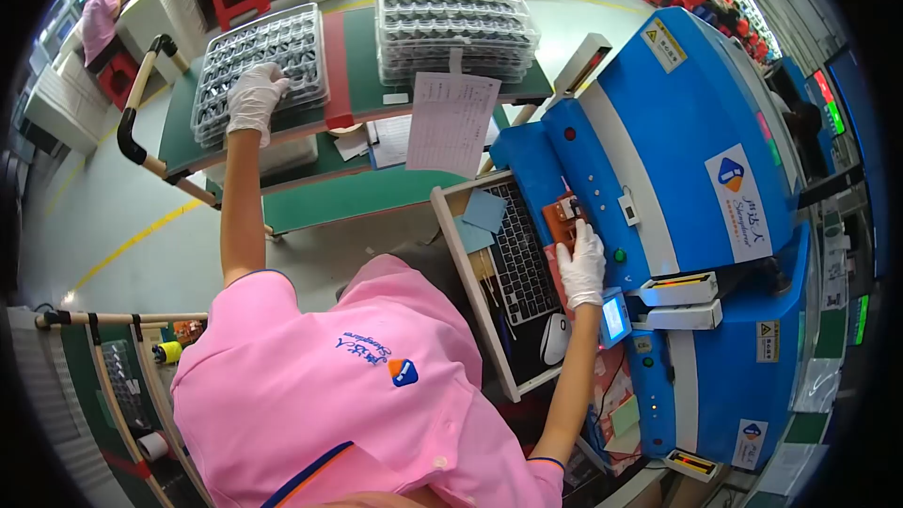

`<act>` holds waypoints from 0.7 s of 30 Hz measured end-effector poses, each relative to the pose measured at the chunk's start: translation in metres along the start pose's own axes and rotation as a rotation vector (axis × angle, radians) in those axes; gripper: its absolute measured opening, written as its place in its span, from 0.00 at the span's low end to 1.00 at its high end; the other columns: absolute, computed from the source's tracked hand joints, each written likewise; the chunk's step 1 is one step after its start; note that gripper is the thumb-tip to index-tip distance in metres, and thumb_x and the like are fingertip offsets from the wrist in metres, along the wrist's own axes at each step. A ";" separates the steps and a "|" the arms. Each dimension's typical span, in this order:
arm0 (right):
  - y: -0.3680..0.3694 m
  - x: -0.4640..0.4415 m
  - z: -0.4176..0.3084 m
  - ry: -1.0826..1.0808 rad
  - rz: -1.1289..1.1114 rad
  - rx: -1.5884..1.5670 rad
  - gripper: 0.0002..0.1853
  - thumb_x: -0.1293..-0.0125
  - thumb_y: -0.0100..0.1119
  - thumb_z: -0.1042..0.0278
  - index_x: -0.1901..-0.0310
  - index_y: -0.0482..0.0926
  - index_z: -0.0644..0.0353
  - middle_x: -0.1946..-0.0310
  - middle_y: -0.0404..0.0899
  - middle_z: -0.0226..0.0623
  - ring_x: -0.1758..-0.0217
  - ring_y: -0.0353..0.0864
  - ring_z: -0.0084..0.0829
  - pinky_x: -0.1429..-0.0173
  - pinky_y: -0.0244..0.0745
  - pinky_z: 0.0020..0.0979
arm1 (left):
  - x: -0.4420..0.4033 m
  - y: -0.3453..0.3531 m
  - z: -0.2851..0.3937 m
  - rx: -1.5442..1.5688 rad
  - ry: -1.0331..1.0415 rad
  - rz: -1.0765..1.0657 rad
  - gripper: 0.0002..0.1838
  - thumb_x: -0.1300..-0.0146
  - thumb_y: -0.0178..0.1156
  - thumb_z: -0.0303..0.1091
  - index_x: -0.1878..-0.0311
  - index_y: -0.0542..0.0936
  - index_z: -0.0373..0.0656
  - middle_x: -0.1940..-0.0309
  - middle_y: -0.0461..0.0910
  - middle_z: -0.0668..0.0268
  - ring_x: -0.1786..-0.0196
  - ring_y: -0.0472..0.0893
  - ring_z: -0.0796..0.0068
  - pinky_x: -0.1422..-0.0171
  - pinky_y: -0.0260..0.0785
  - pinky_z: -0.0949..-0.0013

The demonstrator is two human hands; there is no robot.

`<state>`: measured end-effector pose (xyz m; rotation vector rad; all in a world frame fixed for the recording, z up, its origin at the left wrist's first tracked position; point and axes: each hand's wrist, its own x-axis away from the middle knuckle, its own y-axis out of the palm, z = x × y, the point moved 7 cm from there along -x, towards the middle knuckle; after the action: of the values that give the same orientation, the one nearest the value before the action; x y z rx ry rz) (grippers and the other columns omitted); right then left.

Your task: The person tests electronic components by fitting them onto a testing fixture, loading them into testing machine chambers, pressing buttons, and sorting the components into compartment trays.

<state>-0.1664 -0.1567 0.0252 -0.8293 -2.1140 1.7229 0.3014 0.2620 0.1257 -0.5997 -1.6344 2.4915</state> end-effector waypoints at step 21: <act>0.004 0.030 0.031 0.109 0.528 -0.222 0.10 0.33 0.55 0.73 0.51 0.78 0.60 0.55 0.81 0.45 0.48 0.79 0.48 0.41 0.74 0.41 | 0.003 -0.028 0.051 0.556 0.407 -0.107 0.18 0.34 0.55 0.29 0.41 0.79 0.44 0.58 0.80 0.66 0.60 0.76 0.76 0.52 0.69 0.69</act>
<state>-0.2063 -0.1627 0.0104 -1.6257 -2.1660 1.6268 0.2762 0.2309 0.1679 -0.8334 -0.7664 2.3776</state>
